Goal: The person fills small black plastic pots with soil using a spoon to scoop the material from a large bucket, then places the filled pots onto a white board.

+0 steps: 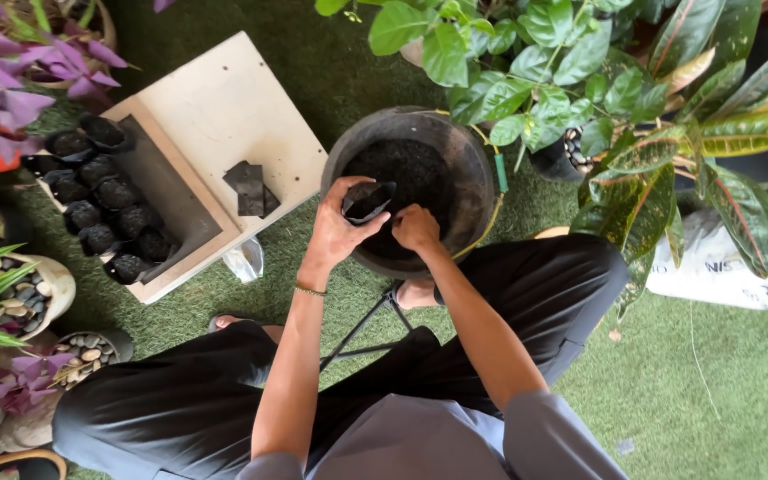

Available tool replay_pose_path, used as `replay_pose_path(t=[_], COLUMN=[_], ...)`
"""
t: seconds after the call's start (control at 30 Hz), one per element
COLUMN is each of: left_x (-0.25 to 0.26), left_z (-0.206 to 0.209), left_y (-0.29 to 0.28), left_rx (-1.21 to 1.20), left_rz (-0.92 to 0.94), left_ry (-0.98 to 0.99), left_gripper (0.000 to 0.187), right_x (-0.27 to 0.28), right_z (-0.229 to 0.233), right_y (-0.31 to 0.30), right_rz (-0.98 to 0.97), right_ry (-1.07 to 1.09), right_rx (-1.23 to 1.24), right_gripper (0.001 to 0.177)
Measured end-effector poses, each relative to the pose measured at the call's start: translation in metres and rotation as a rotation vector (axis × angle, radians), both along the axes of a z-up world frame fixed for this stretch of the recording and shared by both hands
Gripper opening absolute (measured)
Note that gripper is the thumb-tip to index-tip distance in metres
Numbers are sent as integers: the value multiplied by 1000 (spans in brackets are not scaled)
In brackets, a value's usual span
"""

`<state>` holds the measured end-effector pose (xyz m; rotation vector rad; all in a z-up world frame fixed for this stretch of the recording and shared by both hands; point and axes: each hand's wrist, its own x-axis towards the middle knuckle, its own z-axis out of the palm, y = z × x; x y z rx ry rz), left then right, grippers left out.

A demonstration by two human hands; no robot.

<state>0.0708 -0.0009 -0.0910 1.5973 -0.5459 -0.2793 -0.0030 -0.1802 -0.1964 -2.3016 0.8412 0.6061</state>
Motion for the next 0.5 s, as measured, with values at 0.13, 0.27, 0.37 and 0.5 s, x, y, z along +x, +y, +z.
replay_pose_path(t=[0.13,0.27,0.37,0.5], left_x=[-3,-1,0,-4], left_z=[-1,-6,-20,-16], left_y=[-5,-8,-15,-18], left_rx=[13,13,12,-5], left_rz=[-25,-29,-25,-10], left_ry=[25,17,63,120], left_gripper=[59,58,60,63], right_x=[-9,-11,-16,-33], right_z=[22,45,88,125], right_y=[-8,-26,-43,-73], right_rz=[13,9,57,192], right_ry=[-42,-15,-104,-373], right_rx=[43,-107,-219,-429], right_gripper=[25,22,21,13])
